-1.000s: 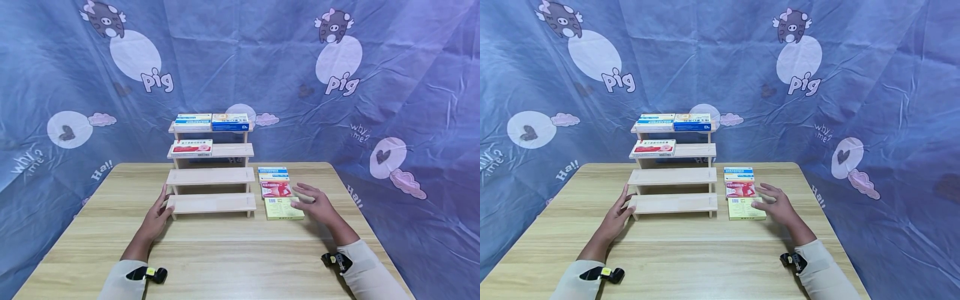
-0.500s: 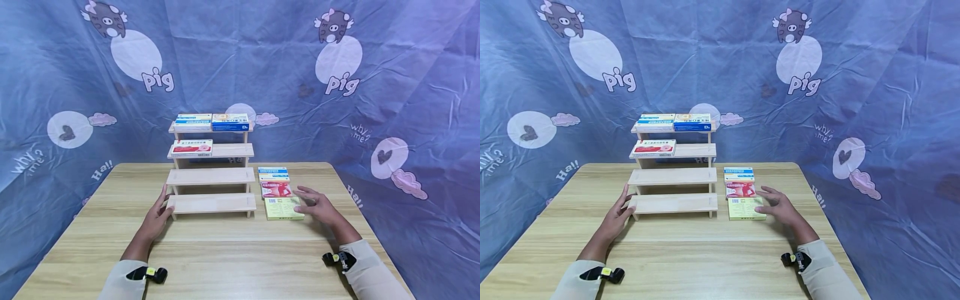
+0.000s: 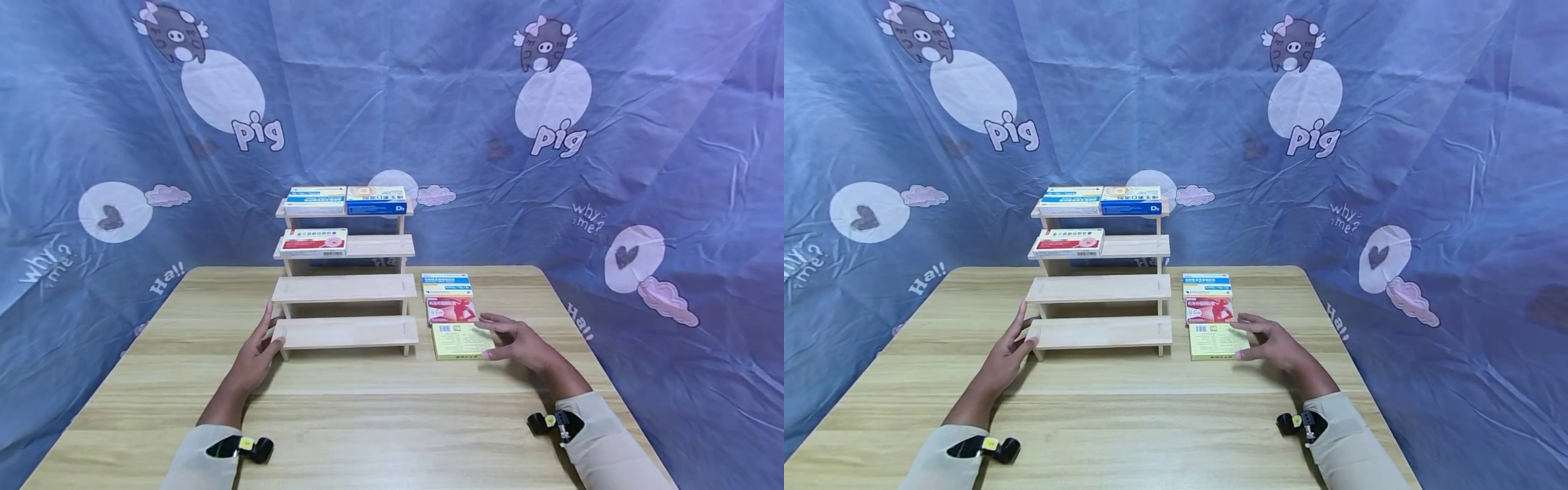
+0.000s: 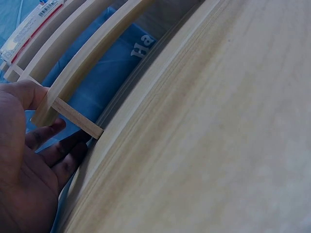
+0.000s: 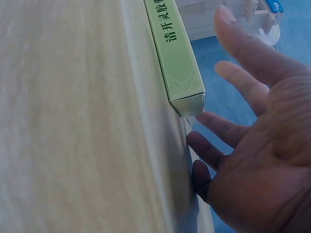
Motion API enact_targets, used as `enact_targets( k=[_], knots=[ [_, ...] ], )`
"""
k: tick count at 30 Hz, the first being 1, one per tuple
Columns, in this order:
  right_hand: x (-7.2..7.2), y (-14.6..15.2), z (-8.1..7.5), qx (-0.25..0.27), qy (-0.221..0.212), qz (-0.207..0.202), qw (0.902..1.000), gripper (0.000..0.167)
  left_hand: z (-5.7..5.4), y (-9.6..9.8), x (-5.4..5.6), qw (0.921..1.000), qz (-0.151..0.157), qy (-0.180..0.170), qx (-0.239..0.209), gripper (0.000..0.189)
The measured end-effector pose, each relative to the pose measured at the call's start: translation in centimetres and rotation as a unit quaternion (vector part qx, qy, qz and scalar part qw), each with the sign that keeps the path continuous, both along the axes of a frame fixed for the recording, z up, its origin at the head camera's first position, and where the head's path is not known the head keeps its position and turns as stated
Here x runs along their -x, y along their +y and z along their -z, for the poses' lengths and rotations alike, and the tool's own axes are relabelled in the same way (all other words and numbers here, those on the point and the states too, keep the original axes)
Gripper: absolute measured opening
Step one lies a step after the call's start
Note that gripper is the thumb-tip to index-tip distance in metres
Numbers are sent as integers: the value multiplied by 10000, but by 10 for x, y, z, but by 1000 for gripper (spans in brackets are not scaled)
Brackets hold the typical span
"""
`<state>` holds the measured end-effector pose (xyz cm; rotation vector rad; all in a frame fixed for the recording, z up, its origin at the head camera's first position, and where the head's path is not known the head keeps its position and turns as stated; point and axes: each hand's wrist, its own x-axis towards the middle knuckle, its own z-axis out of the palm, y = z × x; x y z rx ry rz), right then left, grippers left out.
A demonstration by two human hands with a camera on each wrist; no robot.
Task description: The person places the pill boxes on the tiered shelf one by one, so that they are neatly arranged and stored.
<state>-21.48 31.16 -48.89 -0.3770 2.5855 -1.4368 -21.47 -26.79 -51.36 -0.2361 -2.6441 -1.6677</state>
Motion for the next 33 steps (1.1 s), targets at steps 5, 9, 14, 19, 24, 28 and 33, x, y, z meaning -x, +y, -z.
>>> enact_targets(
  k=[5, 9, 14, 19, 24, 28, 33],
  knots=[
    [1, 3, 1, -105, 41, -183, 9998, 72, -2, 0, -1, 10000, -9, -27, -23, 83],
    [3, 8, 2, -202, 45, -274, 9994, 73, -3, 0, -1, 9999, -8, -104, -17, 83],
    [3, 13, 4, -284, 137, -414, 9986, 72, -3, 0, -2, 9998, 8, -193, -17, 82],
    [3, 14, 3, -353, 89, -437, 9984, 69, -4, 0, -2, 9998, 14, -209, -45, 82],
    [3, 14, 3, -447, 37, -425, 9981, 66, -3, 0, -3, 9999, 37, -123, 14, 81],
    [2, 15, 3, -446, -25, -429, 9981, 65, -3, 0, -2, 10000, 51, -61, 38, 81],
    [3, 16, 5, -486, 10, -411, 9980, 61, -3, 0, -2, 10000, 61, -69, 3, 81]
  ],
)
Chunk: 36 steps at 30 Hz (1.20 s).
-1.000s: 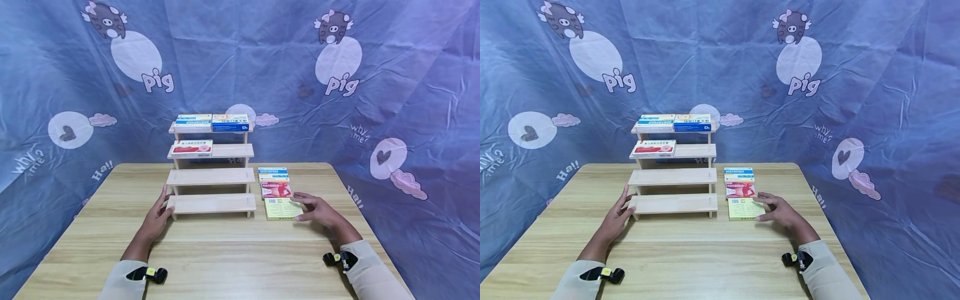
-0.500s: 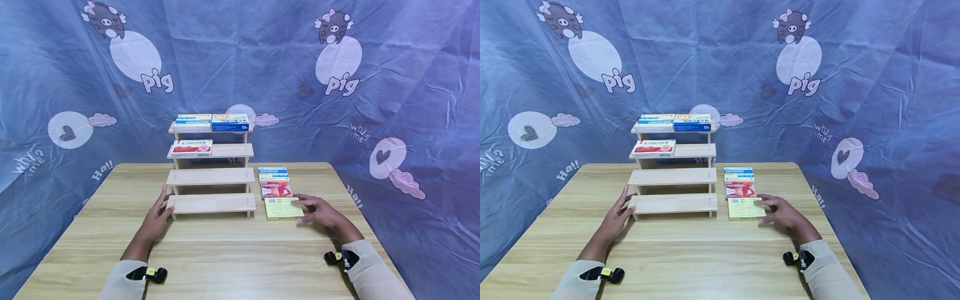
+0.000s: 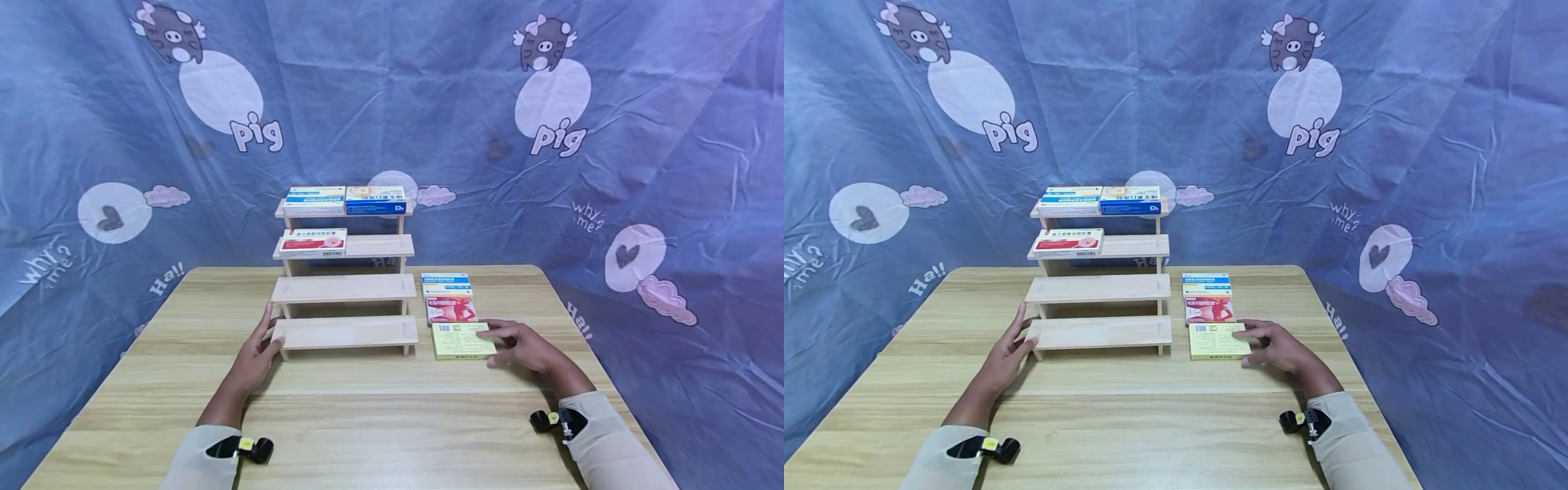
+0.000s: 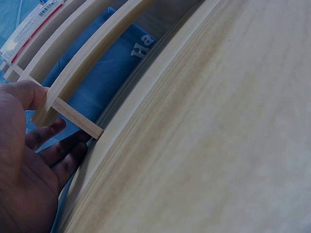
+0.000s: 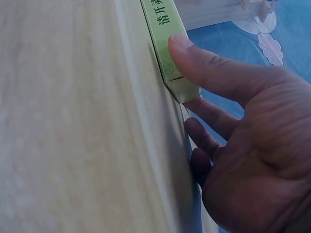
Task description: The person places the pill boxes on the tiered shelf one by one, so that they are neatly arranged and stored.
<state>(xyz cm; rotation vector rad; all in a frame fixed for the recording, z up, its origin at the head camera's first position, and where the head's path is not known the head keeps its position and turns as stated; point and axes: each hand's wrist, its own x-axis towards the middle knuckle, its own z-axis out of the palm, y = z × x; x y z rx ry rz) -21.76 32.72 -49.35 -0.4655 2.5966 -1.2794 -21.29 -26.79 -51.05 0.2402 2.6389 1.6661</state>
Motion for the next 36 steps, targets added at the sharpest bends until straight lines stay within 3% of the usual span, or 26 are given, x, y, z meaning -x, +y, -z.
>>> enact_targets(
  k=[14, 36],
  knots=[
    [0, -2, 2, 64, -152, 249, 9996, 58, 1, -1, 0, 10000, -13, 24, 73, 81],
    [-3, 1, -1, 18, 166, 165, 9997, 53, 1, 0, 0, 9999, 30, 72, -100, 80]
  ],
)
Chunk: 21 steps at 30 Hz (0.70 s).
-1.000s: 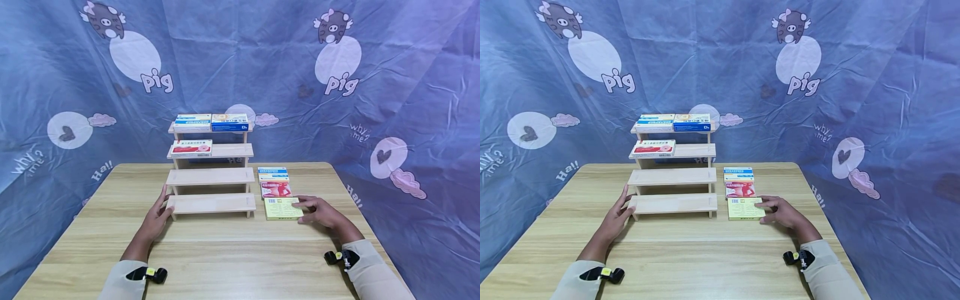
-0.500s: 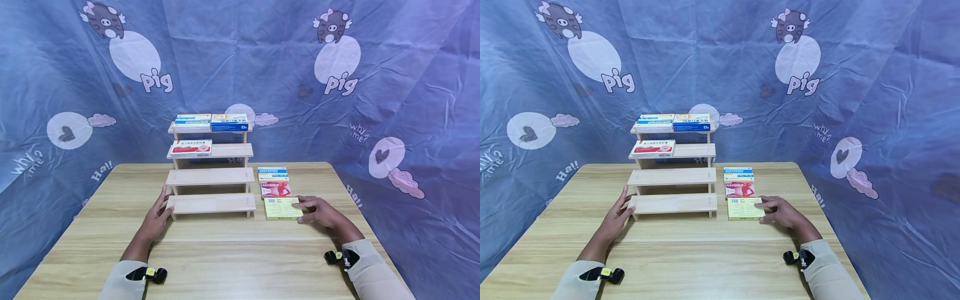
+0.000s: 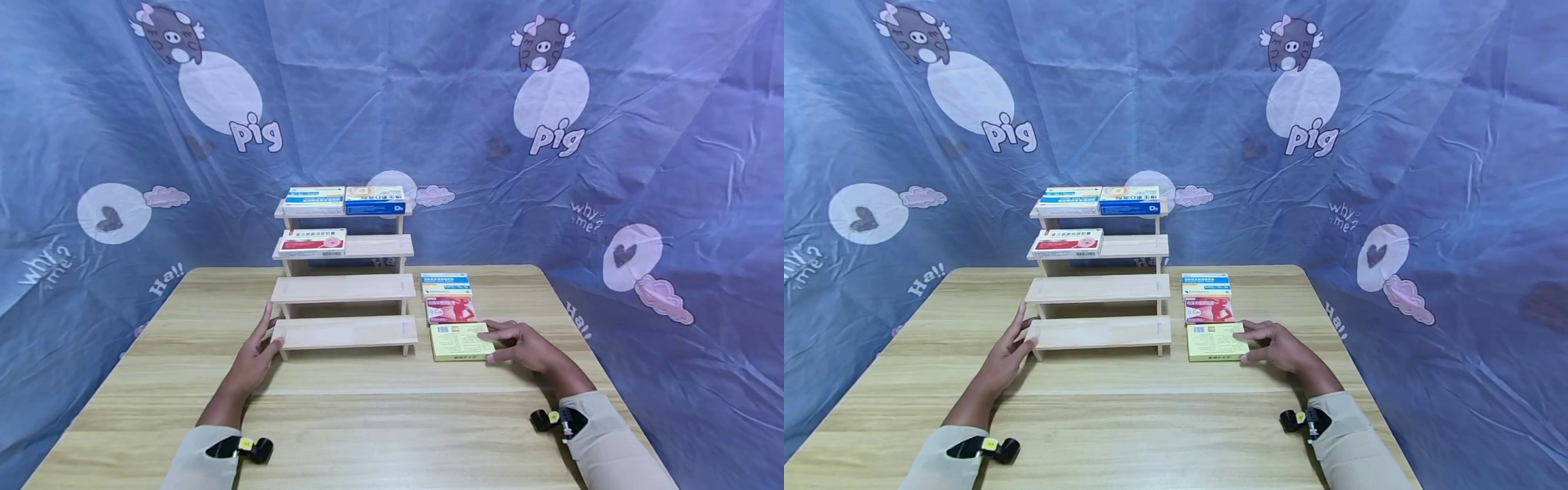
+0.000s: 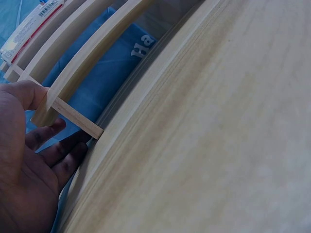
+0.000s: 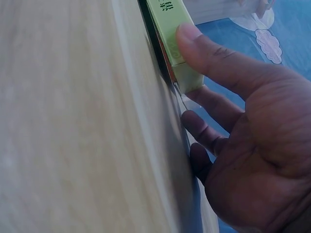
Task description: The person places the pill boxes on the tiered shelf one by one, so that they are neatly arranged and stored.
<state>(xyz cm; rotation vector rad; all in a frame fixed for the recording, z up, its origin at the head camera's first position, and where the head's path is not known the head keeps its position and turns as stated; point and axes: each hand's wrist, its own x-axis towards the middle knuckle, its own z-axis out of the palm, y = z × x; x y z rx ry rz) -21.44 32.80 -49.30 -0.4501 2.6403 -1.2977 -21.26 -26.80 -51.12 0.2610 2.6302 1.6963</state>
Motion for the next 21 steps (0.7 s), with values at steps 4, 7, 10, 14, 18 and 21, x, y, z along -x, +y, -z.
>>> enact_targets(
  k=[4, 7, 10, 14, 18, 21],
  knots=[
    [0, 2, 0, 38, 83, -12, 10000, 51, 0, 0, 1, 10000, 26, 19, -67, 80],
    [0, 3, -1, 67, 147, -16, 9999, 50, -1, 0, 1, 10000, 24, 8, -80, 80],
    [0, 3, -1, 97, 174, 5, 9998, 50, -1, 1, 2, 10000, 13, -3, -82, 81],
    [0, 3, -3, 171, 154, 23, 9997, 49, -1, 1, 2, 10000, 17, -2, -97, 81],
    [-1, 3, -4, 173, 118, 77, 9998, 49, -2, 0, 1, 9999, 8, -36, -99, 82],
    [-2, 1, -4, 155, 37, 142, 9998, 50, -3, 0, 0, 10000, -8, -56, -30, 81]
  ],
)
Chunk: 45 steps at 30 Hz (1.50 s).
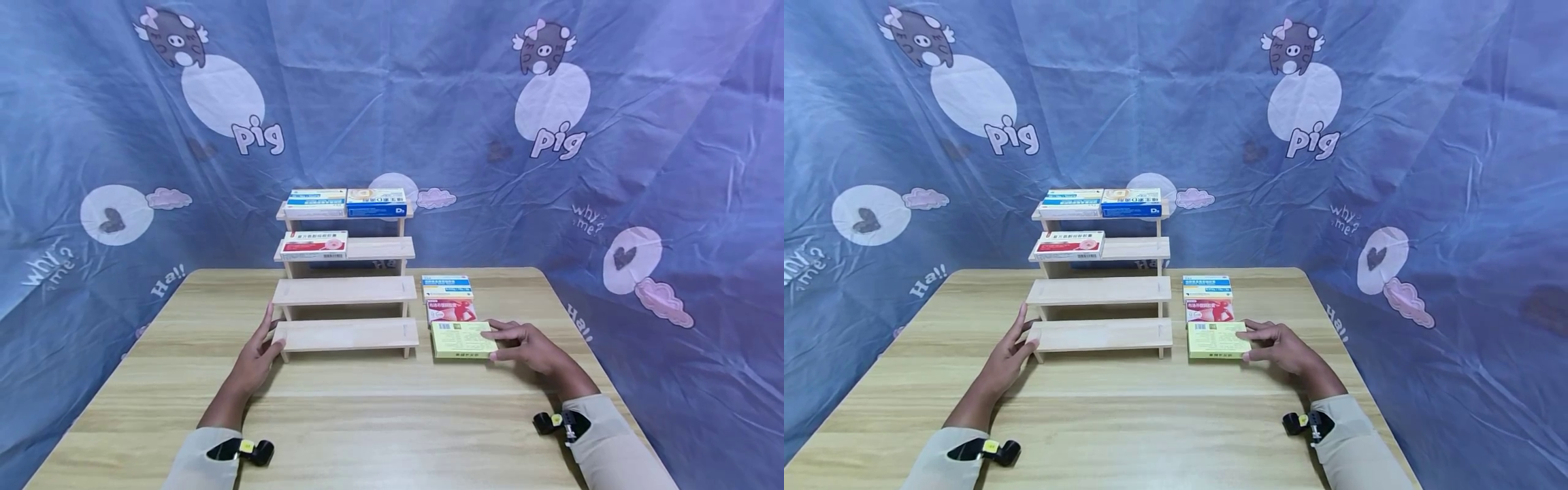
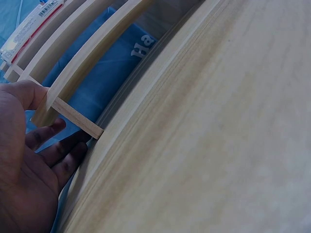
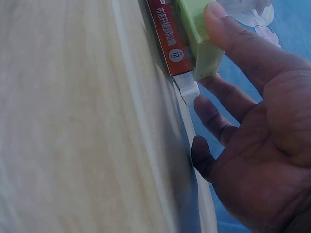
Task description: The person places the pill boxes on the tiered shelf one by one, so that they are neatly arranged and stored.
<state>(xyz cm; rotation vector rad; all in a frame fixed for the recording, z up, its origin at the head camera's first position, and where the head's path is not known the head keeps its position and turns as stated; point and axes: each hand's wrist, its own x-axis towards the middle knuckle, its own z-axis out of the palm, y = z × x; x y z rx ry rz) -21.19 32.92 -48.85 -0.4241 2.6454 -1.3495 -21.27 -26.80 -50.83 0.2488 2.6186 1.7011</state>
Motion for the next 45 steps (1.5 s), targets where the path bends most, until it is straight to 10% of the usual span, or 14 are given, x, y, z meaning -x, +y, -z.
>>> enact_targets(
  k=[45],
  knots=[
    [29, -19, -67, 364, 1061, 260, 9934, 49, 4, 0, 1, 9999, -43, 8, 160, 79]
  ],
)
